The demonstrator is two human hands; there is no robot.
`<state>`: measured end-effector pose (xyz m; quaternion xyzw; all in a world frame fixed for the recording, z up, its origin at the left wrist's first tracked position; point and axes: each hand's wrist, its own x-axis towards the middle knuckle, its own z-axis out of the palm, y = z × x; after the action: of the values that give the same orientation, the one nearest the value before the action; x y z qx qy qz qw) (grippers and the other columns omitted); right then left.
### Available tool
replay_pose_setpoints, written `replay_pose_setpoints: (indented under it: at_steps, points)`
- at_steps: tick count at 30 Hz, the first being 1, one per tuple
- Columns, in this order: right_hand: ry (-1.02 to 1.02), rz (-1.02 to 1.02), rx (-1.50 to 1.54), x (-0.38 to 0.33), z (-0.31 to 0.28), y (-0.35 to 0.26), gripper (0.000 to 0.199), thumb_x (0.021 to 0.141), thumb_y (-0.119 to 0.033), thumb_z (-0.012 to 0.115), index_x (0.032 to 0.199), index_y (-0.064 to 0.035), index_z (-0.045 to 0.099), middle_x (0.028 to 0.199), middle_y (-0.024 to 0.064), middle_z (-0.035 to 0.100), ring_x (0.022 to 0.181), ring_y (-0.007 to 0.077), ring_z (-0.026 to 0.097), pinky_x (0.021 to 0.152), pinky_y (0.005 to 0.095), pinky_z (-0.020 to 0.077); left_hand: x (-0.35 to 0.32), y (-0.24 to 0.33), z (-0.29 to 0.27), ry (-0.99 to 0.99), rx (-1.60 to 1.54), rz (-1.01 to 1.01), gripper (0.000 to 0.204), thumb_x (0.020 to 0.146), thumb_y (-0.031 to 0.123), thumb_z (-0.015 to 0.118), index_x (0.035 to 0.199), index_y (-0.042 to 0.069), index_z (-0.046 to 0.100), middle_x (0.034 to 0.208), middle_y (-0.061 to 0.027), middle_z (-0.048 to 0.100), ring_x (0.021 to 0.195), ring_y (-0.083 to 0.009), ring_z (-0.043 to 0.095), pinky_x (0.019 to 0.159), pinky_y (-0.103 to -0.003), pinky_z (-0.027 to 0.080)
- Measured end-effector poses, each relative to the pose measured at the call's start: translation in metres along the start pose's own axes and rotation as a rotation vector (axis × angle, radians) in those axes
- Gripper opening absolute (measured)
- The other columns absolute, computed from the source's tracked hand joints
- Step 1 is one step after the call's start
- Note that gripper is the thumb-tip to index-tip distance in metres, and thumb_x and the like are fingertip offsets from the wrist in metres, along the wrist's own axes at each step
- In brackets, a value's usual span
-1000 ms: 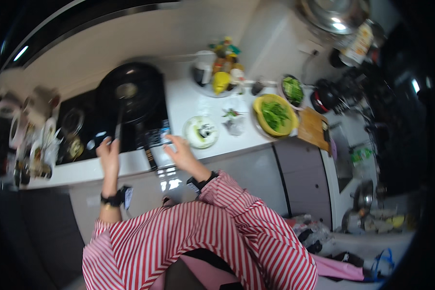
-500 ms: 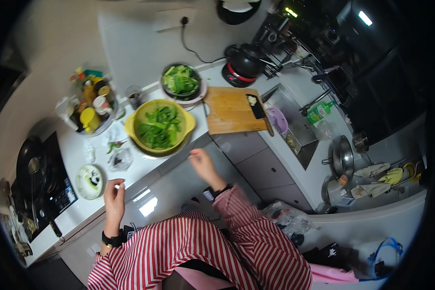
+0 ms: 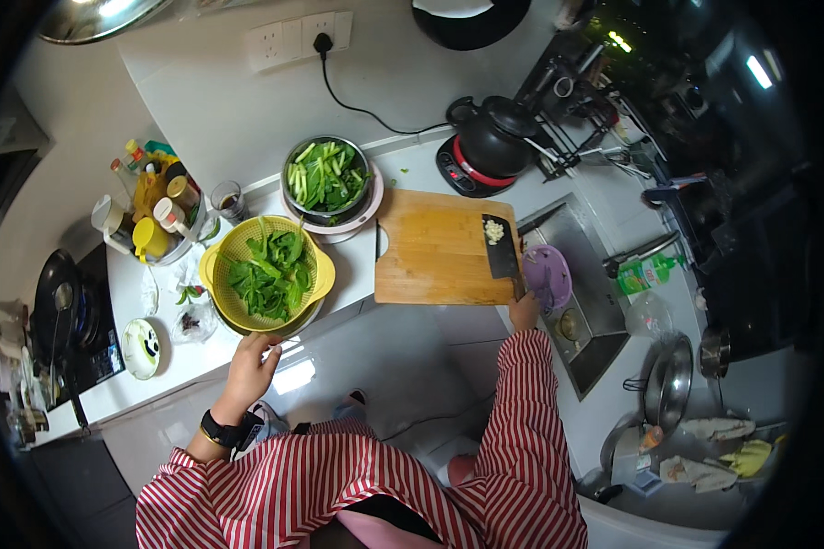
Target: The person stir-fries vegetables in a wok on an induction cooktop. They add oil, garlic, and leafy greens, then pour water from a bowl into the wok and continue stirring. The person also retrieves a bottle from the refrigerator and places it on the counter.
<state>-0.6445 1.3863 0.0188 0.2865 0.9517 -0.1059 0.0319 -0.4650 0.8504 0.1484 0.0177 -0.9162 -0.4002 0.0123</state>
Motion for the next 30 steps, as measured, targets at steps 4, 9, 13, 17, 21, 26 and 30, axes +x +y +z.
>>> replay_pose_setpoints:
  at_steps: [4,9,13,17,21,26,30]
  points:
    - [0.022,-0.148,0.019,-0.001,0.005,0.000,0.048,0.082,-0.023,0.061,0.117,0.0064,0.044,0.111,0.0266,0.054,0.102,0.0391,0.056,0.086,0.0443,0.0475,-0.003,0.000,-0.003,0.047,0.011,-0.030,0.016,0.084,0.010,0.059,0.096,0.000,0.062,0.092,-0.0162,0.060,0.090,-0.0345,0.056,0.078,-0.039,0.046]
    - [0.111,-0.264,0.318,-0.032,-0.002,-0.011,0.040,0.082,-0.019,0.059,0.108,0.0086,0.045,0.100,0.0290,0.055,0.093,0.0442,0.057,0.080,0.0468,0.0456,-0.012,-0.005,-0.013,0.115,0.113,0.074,0.016,0.082,0.008,0.061,0.097,0.002,0.062,0.095,-0.0146,0.059,0.091,-0.0336,0.055,0.081,-0.039,0.045]
    - [0.091,-0.341,0.394,-0.080,-0.032,-0.042,0.035,0.083,-0.016,0.058,0.105,0.0078,0.046,0.096,0.0285,0.055,0.092,0.0439,0.056,0.080,0.0439,0.0430,-0.020,-0.006,-0.022,0.160,0.222,0.169,0.025,0.078,0.006,0.064,0.103,0.004,0.062,0.104,-0.0134,0.055,0.099,-0.0334,0.050,0.085,-0.040,0.044]
    - [0.134,-0.600,0.497,-0.153,-0.075,-0.103,0.030,0.080,-0.010,0.061,0.103,0.0041,0.048,0.089,0.0240,0.056,0.084,0.0417,0.056,0.076,0.0442,0.0442,-0.025,-0.005,-0.036,0.258,0.272,0.285,0.033,0.077,0.008,0.066,0.110,0.006,0.061,0.118,-0.0133,0.051,0.113,-0.0344,0.046,0.095,-0.044,0.041]
    - [-0.143,-0.722,0.596,-0.233,-0.104,-0.185,0.025,0.082,-0.009,0.060,0.100,0.0024,0.046,0.085,0.0171,0.055,0.074,0.0271,0.055,0.069,0.0383,0.0441,-0.039,-0.011,-0.069,0.370,0.272,0.333,0.034,0.082,0.019,0.064,0.114,0.008,0.058,0.120,-0.0125,0.051,0.115,-0.0334,0.045,0.096,-0.045,0.039]
    - [-0.343,-0.940,0.744,-0.327,-0.081,-0.283,0.025,0.083,-0.011,0.061,0.100,0.0013,0.047,0.083,0.0119,0.056,0.074,0.0194,0.055,0.069,0.0330,0.0455,-0.076,-0.045,-0.125,0.443,0.187,0.289,0.032,0.085,0.022,0.061,0.114,0.006,0.057,0.119,-0.0132,0.051,0.116,-0.0331,0.044,0.096,-0.045,0.037]
    - [-0.425,-1.010,0.712,-0.401,-0.052,-0.335,0.025,0.082,-0.010,0.062,0.098,0.0018,0.048,0.080,0.0105,0.056,0.070,0.0175,0.054,0.065,0.0318,0.0448,-0.116,-0.091,-0.165,0.513,0.148,0.210,0.030,0.086,0.021,0.061,0.111,0.005,0.058,0.118,-0.0129,0.051,0.114,-0.0319,0.045,0.095,-0.043,0.038]
